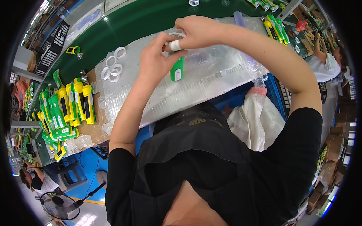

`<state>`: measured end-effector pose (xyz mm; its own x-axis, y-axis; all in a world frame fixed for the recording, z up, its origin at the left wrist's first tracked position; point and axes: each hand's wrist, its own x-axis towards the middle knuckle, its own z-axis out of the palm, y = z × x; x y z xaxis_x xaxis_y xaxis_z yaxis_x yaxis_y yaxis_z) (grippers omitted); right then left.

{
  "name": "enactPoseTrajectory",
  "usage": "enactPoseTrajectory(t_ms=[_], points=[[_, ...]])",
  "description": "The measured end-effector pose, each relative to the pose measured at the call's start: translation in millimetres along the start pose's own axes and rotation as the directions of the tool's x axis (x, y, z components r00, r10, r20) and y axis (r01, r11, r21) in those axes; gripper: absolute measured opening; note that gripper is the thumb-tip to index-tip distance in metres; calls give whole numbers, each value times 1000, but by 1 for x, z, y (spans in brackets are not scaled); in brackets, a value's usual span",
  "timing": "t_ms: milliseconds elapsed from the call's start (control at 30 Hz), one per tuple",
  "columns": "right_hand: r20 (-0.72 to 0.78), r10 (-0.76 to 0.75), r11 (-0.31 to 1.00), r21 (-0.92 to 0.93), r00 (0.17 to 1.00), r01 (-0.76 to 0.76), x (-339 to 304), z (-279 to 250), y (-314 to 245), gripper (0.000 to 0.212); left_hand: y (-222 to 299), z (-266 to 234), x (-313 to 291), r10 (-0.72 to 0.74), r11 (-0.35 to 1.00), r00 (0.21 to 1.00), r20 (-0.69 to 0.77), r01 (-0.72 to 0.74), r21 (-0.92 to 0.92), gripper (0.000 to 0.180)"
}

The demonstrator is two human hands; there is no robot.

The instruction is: Manually assembling portable flashlights by attaching reflectors and lens caps to the flashlight bodies.

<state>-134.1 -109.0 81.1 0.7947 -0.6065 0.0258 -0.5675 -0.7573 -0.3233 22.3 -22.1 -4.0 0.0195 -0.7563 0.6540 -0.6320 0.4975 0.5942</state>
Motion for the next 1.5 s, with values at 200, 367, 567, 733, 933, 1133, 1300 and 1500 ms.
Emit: enactPoseTrajectory(t_ms=[200,367,567,733,933,1133,1300,1500], points=[[40,-65,995,73,997,62,0,5,1,54,8,-3,-4,-5,997,1000,11,5,76,39],[65,217,960,-196,974,-201,8,3,-9,50,-1,-1,-2,-27,996,999,-27,29,82,39],[109,45,966,-260,993,-15,5,-12,-18,63,1,-4,-4,-33,997,999,-22,34,67,40],[20,-162,985,-64,987,163,18,1,7,60,-5,-5,-2,-22,1000,1000,-18,22,-2,40],[44,-4,986,-164,999,12,15,-9,-6,46,-3,-8,2,-81,997,995,63,82,0,40],[-98,-301,949,67,949,308,7,10,7,42,-6,-11,0,-44,992,996,72,52,-115,54],[-254,-338,873,275,906,402,-21,-10,-22,33,12,-45,-7,72,936,988,136,-20,-352,76],[-296,-536,818,48,791,573,-15,18,-19,33,21,-64,-16,-48,818,719,694,427,-385,61]])
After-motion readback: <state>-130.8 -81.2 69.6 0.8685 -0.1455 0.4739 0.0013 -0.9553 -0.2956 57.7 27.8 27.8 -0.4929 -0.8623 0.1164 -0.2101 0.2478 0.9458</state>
